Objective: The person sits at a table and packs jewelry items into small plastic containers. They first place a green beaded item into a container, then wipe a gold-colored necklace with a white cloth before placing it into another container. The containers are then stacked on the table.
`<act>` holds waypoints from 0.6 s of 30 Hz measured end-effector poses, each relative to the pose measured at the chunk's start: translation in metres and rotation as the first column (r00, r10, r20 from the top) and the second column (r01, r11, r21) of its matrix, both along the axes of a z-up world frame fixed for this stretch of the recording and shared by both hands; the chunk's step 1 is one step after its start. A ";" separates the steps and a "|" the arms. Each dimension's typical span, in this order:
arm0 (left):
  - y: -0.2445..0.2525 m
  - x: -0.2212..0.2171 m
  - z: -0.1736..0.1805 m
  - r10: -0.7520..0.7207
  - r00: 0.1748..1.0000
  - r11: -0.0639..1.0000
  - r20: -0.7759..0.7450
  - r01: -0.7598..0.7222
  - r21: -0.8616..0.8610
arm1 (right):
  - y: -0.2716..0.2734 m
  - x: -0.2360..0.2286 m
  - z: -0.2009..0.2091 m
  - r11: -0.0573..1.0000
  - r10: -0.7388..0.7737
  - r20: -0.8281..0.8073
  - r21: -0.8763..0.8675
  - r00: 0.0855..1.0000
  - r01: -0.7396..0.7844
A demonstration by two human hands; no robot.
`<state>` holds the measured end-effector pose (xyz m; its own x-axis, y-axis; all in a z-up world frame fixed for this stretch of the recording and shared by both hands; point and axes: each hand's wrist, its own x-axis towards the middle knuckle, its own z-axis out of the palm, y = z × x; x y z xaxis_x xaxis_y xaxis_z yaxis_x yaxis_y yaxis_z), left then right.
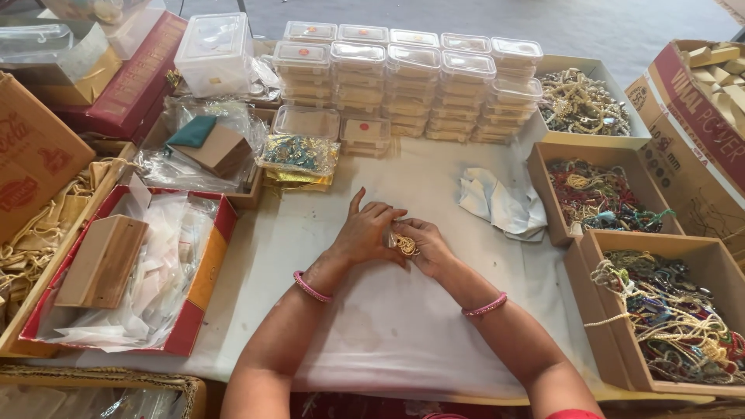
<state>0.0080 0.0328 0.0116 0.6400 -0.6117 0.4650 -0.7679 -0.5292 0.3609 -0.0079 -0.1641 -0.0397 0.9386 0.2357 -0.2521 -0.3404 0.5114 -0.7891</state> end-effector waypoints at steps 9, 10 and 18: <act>-0.004 -0.002 0.002 0.000 0.984 0.998 -0.179 -0.010 -0.055 | -0.005 -0.003 0.011 0.998 0.067 0.025 0.003 0.997 -0.067; -0.005 -0.004 0.003 0.001 0.984 0.998 -0.178 -0.011 -0.057 | -0.005 -0.003 0.012 0.998 0.068 0.026 0.001 0.997 -0.068; -0.007 -0.004 -0.011 0.011 1.000 0.988 -0.022 -0.014 -0.153 | -0.002 -0.006 0.026 0.980 -0.102 0.011 -0.168 0.995 0.102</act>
